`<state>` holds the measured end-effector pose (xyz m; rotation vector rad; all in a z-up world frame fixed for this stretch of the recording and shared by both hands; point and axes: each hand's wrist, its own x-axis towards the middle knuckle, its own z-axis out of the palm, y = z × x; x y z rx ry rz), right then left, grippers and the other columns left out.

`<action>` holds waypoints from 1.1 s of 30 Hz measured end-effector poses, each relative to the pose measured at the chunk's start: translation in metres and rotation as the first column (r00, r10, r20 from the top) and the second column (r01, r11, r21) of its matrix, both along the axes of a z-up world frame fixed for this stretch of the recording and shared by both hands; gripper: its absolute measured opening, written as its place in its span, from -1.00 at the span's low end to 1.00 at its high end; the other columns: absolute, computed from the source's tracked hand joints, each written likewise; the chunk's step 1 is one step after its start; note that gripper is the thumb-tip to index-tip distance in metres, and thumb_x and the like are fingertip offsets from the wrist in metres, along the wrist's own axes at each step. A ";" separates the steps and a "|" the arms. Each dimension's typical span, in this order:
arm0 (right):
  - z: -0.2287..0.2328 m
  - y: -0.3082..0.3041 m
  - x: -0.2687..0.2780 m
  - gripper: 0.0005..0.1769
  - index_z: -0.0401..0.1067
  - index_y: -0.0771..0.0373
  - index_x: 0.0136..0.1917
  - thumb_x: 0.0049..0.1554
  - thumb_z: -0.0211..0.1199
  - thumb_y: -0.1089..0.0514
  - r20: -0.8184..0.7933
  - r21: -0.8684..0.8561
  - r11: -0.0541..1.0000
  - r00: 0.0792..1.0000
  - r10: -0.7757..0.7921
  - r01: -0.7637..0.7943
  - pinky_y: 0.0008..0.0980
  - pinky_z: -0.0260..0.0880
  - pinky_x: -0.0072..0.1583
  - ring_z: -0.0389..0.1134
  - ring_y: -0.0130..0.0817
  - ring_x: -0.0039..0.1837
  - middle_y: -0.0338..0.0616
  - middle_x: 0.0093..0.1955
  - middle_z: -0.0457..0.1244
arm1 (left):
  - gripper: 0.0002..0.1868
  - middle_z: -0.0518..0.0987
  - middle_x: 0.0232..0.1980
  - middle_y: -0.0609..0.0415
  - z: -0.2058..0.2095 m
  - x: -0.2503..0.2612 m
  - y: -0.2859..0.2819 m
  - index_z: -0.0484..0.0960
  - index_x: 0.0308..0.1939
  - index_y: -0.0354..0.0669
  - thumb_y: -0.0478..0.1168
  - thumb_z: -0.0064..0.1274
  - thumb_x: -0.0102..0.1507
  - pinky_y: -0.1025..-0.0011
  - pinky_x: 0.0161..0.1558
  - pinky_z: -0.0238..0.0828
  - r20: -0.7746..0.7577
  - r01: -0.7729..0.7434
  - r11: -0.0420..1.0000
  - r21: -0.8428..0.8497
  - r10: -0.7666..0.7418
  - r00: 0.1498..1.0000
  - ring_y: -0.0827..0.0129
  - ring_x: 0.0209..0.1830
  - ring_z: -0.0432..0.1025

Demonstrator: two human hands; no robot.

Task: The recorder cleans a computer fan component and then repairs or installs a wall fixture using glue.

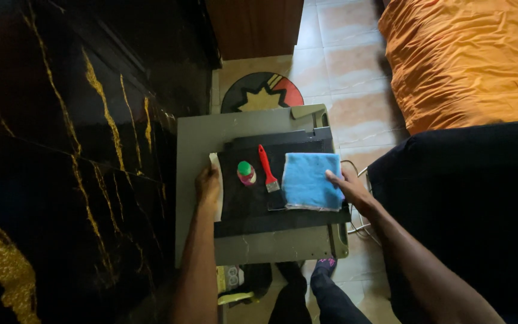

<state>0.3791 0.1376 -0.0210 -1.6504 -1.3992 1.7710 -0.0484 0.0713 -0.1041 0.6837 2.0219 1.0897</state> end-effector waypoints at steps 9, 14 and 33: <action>-0.005 0.022 -0.010 -0.17 0.35 0.31 0.40 0.23 0.06 -0.43 -0.348 -0.183 0.981 0.928 -0.130 0.068 -0.16 0.38 0.21 0.34 -0.24 0.21 -0.01 0.27 0.30 | -0.51 0.63 0.18 -0.09 0.023 0.000 -0.006 0.60 0.22 -0.18 0.07 -0.11 0.40 0.21 0.16 0.41 -0.012 -0.071 0.997 -0.033 0.071 0.997 0.13 0.16 0.52; 0.018 0.028 -0.028 -0.12 0.16 0.10 0.53 0.15 -0.01 -0.46 -0.265 -0.336 0.932 0.936 -0.234 0.138 0.02 0.33 0.32 0.28 -0.08 0.38 0.02 0.47 0.17 | -0.48 0.68 0.12 -0.18 0.095 0.019 -0.010 0.67 0.13 -0.27 0.09 -0.16 0.46 0.12 0.13 0.46 -0.019 -0.081 0.977 -0.199 0.079 0.997 0.05 0.11 0.55; 0.029 0.022 -0.002 -0.40 0.20 0.15 0.34 0.17 0.23 -0.17 -0.475 -0.207 0.959 0.838 -0.270 0.192 -0.05 0.44 0.20 0.33 -0.25 0.16 -0.10 0.14 0.24 | -0.54 0.67 0.11 0.00 0.041 0.004 0.004 0.66 0.16 -0.24 0.02 0.03 0.35 0.32 0.11 0.40 0.097 -0.032 0.997 0.066 0.026 0.995 0.27 0.08 0.52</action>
